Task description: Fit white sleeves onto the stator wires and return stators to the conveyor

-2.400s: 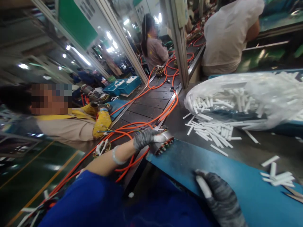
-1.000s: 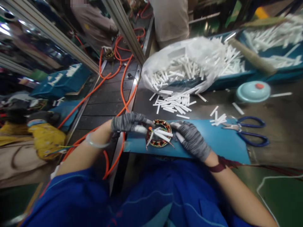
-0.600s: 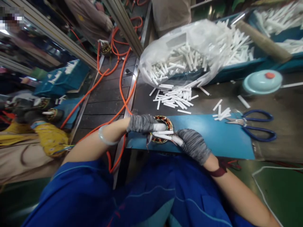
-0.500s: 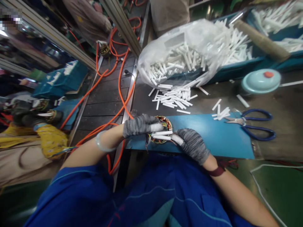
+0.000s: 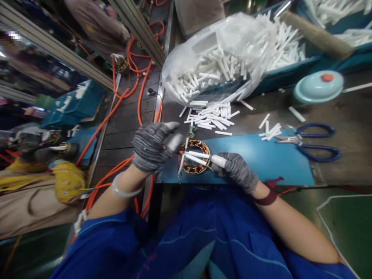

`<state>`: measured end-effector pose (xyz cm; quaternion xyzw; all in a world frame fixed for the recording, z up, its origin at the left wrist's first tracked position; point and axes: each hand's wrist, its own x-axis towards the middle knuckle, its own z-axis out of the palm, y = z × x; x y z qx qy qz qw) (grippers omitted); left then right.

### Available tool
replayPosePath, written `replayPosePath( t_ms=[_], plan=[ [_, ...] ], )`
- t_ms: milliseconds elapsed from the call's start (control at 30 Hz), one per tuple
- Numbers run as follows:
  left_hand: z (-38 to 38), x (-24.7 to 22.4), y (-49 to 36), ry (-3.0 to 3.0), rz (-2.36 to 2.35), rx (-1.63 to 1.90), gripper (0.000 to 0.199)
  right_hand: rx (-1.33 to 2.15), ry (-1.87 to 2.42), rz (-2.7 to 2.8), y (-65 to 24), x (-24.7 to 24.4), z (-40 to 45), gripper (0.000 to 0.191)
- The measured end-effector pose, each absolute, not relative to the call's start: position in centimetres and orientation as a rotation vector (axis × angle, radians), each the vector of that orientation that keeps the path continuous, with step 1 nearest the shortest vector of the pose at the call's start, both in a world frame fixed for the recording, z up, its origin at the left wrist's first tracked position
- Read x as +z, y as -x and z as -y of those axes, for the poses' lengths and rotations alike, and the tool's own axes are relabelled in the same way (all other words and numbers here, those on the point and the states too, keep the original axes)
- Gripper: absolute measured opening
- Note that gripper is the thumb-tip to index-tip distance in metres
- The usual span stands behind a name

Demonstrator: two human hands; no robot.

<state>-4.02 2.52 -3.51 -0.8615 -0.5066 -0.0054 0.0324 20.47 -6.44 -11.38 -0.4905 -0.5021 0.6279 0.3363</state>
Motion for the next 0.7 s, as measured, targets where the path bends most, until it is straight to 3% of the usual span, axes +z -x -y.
replayPosePath(
  t_ms=[67, 133, 200, 300, 533, 700],
  plan=[
    [-1.8, -3.5, 2.8, 2.940, 1.260, -0.063, 0.044, 1.551, 1.357, 1.369, -20.1, -11.2, 6.4, 0.050],
    [-1.5, -3.5, 1.3, 3.158, 1.060, 0.133, 0.040, 1.308, 1.487, 1.541, -19.9, -11.0, 6.5, 0.052],
    [-1.5, -3.2, 0.1, 3.217, 1.050, 0.401, 0.040, 1.078, 1.590, 1.690, -20.0, -11.0, 6.8, 0.053],
    [-1.6, -2.2, -0.1, 3.147, 1.110, 0.559, 0.045, 1.019, 1.536, 1.800, -21.0, -11.5, 7.1, 0.044],
    [-0.5, -2.9, 2.1, 3.141, 1.120, 0.239, 0.037, 0.947, 0.866, 2.067, -23.1, -12.1, 5.2, 0.048],
    [0.4, -3.1, 3.0, 3.063, 1.053, -0.037, 0.039, 0.964, 0.954, 2.192, -22.9, -11.7, 3.3, 0.053]
  ],
)
